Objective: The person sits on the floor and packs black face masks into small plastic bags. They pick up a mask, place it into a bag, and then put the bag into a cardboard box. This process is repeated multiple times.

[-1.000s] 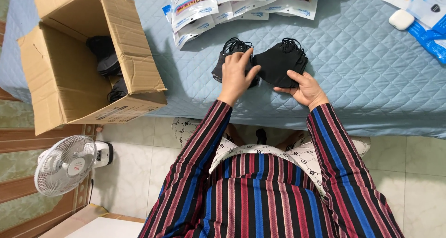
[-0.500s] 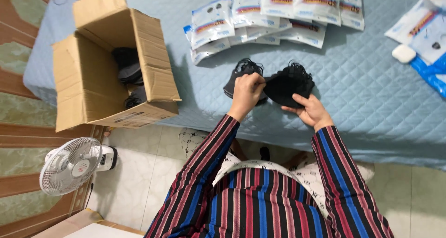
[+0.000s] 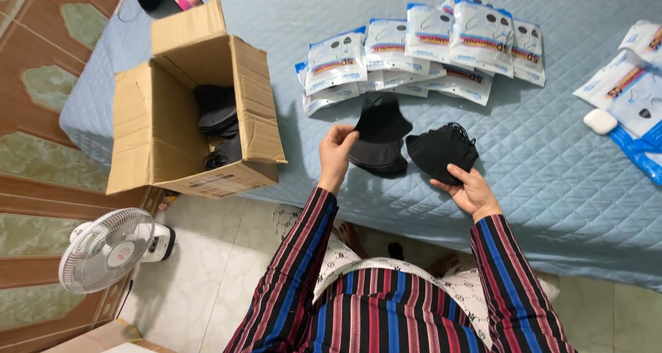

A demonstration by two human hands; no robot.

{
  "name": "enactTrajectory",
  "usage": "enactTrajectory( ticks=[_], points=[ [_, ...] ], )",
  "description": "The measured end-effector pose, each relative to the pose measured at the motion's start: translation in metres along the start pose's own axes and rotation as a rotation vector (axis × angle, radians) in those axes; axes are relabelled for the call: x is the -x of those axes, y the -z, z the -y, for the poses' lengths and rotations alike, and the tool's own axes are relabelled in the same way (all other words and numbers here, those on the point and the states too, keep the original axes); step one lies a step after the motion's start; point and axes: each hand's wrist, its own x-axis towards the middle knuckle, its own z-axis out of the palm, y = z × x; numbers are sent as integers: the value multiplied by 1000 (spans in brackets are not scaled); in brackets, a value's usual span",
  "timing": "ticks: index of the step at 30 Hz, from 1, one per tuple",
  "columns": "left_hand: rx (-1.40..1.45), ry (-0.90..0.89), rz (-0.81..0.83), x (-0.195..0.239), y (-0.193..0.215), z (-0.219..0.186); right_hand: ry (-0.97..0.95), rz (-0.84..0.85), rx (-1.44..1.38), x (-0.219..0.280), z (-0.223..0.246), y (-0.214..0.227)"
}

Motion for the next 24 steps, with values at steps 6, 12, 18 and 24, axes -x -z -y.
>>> enactTrajectory(
  ticks=[6,12,18,24],
  points=[
    [43,95,-48,9,17,14,-27,-15,-44,4,5,-13],
    [20,151,-46,15,21,23,-73,-58,-126,10,10,-28],
    [-468,144,-12,19,20,59,-45,-22,-20,10,11,-28],
    [-637,137,83,5,22,77,-33,-4,16,14,13,-31]
  ],
)
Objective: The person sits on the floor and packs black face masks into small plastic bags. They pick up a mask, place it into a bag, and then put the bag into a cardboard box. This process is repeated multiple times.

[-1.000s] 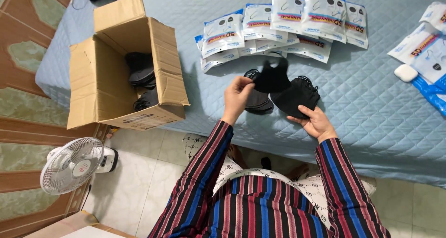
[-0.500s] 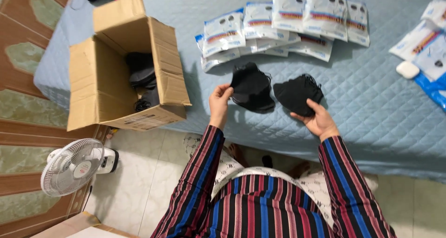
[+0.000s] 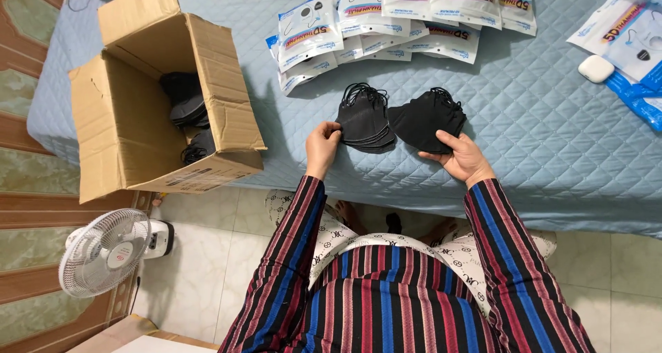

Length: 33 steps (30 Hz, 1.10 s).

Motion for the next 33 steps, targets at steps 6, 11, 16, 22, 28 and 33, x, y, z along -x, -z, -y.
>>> enactTrajectory(
  ticks=[6,11,16,22,28,33],
  points=[
    [-76,-58,119,9,18,-26,-11,10,23,1,2,-5],
    [-357,-235,-25,18,24,-51,-15,24,36,-1,-1,0],
    [-373,-624,-111,27,3,-80,-11,30,74,-3,-4,2],
    [-408,-691,22,40,-32,-93,-6,25,104,-4,-6,6],
    [-528,-789,-125,52,-25,-111,-5,37,98,-3,-4,0],
    [-5,-602,-50,54,-9,-125,6,18,36,-11,-12,18]
  ],
)
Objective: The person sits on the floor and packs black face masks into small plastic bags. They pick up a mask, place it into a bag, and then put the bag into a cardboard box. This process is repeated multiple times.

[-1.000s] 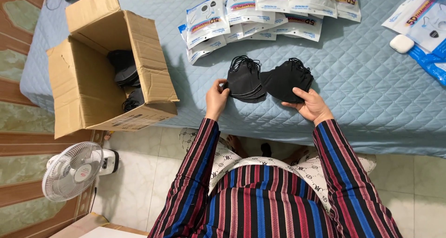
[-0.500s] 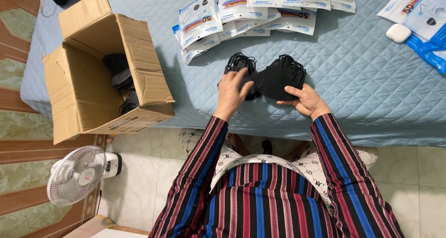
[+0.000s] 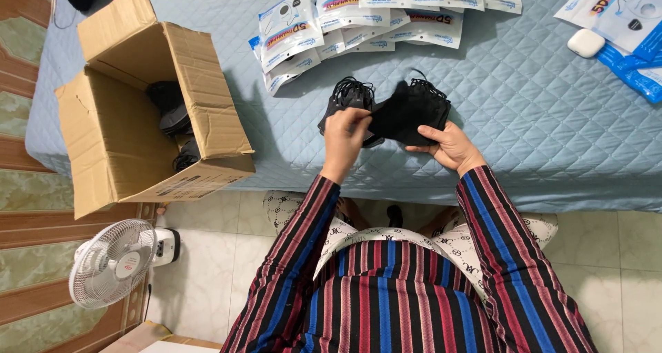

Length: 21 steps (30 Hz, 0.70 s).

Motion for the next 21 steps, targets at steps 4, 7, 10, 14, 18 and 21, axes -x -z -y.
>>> enactTrajectory(
  ticks=[4,7,10,14,18,21],
  points=[
    [283,239,-78,0,15,13,5,-6,-33,6,6,-8],
    [400,384,-174,7,20,46,1,-17,-42,14,16,-25],
    [363,526,-196,20,17,79,5,-15,-63,17,20,-32],
    [61,517,-106,32,19,97,7,-13,-62,16,19,-30],
    [-411,234,-80,31,31,90,10,-15,-52,14,17,-27],
    [-671,-39,-275,7,66,68,25,-3,-44,11,13,-20]
  ],
)
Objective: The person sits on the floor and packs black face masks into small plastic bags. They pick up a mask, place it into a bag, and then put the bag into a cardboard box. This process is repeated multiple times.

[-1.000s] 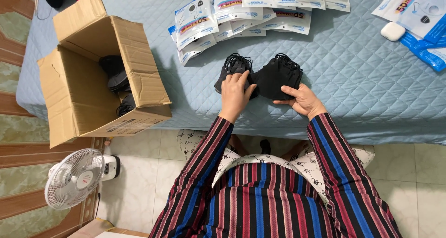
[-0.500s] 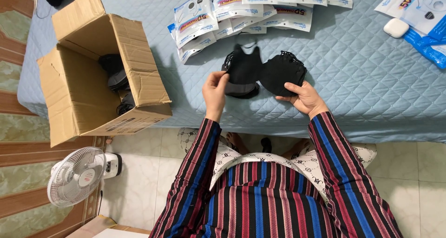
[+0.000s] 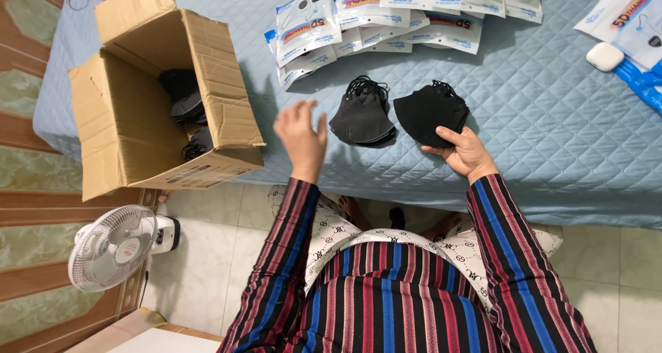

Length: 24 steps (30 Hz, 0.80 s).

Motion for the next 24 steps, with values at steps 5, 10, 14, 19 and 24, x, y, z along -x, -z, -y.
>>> enactTrajectory(
  ticks=[5,10,14,19,24],
  points=[
    [-277,26,-124,-61,89,24,-7,-22,13,4,4,-7],
    [-563,266,61,-57,117,81,-6,-51,25,7,6,-13],
    [-572,362,221,-37,118,150,-12,-44,26,5,4,-10],
    [-548,472,318,-22,132,207,-21,-40,22,5,4,-8],
    [-566,472,267,-11,159,248,-29,-36,45,5,5,-10]
  ],
)
